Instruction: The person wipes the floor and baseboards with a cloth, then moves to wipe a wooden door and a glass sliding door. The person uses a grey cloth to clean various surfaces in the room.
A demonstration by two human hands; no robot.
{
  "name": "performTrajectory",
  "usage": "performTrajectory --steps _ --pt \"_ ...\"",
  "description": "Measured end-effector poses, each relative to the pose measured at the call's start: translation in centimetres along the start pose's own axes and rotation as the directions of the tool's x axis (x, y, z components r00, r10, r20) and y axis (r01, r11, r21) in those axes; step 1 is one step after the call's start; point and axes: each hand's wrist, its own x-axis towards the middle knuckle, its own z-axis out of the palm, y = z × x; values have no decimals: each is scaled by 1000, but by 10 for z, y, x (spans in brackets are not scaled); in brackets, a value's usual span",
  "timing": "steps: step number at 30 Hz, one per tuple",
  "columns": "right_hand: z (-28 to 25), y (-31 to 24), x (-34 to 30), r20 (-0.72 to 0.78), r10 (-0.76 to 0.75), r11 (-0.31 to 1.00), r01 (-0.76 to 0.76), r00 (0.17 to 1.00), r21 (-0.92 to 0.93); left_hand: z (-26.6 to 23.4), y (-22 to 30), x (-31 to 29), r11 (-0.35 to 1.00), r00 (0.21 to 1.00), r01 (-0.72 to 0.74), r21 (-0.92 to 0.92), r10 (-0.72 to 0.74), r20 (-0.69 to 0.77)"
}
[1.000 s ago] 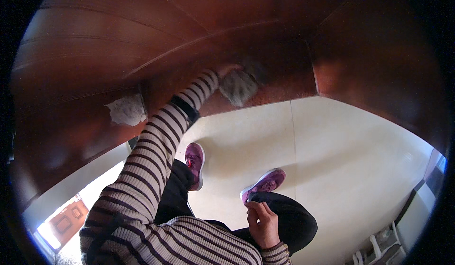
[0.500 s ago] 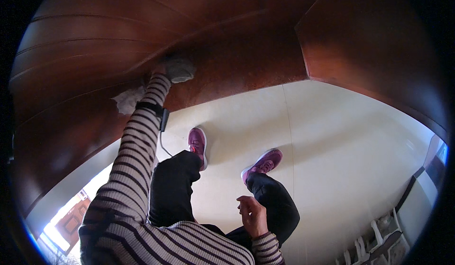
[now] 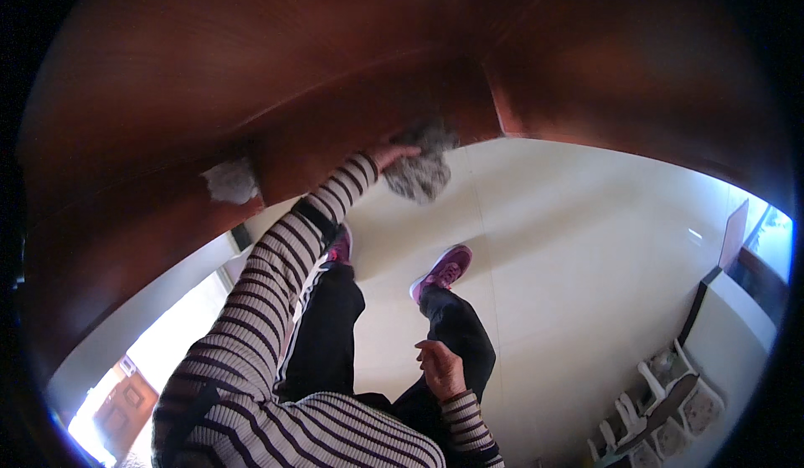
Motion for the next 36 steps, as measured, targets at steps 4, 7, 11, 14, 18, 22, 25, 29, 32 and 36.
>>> performTrajectory --steps 4,7,11,14,18,22,25,29,32,36 --pt "-14 -26 -22 -13 -28 999 28 1000 -29 -1 -11 -95 999 988 -8 -45 15 151" --pt "-30 -52 -36 -30 -136 981 131 990 -140 -8 -20 -158 944 985 172 -282 -157 75" --pt "-43 -83 -57 -52 -215 947 196 975 -253 -33 -19 -234 921 962 180 -345 -238 -132" --pt "-58 -107 -71 -18 -357 883 331 934 -333 -53 -9 -291 884 941 96 -458 -230 -248" --pt "-95 -141 -84 51 -352 876 348 935 -333 -83 -14 -366 934 896 80 -348 -220 -385" --pt "-144 -165 -88 68 -443 837 440 894 -326 -99 -63 -427 979 803 166 -115 -202 -560" --pt "-156 -158 -66 52 -386 833 372 921 -409 -107 -126 -470 878 815 -52 -476 -238 -528" --pt "-194 -118 -42 -66 -248 764 153 966 -627 -112 -186 -506 869 757 48 -493 -354 -550" --pt "-231 -72 -45 -229 33 779 -168 973 -604 -107 -210 -520 942 671 207 -265 -334 -662" --pt "-266 -35 -68 -403 214 844 -377 890 -383 -89 -225 -523 956 685 107 -275 -271 -676"
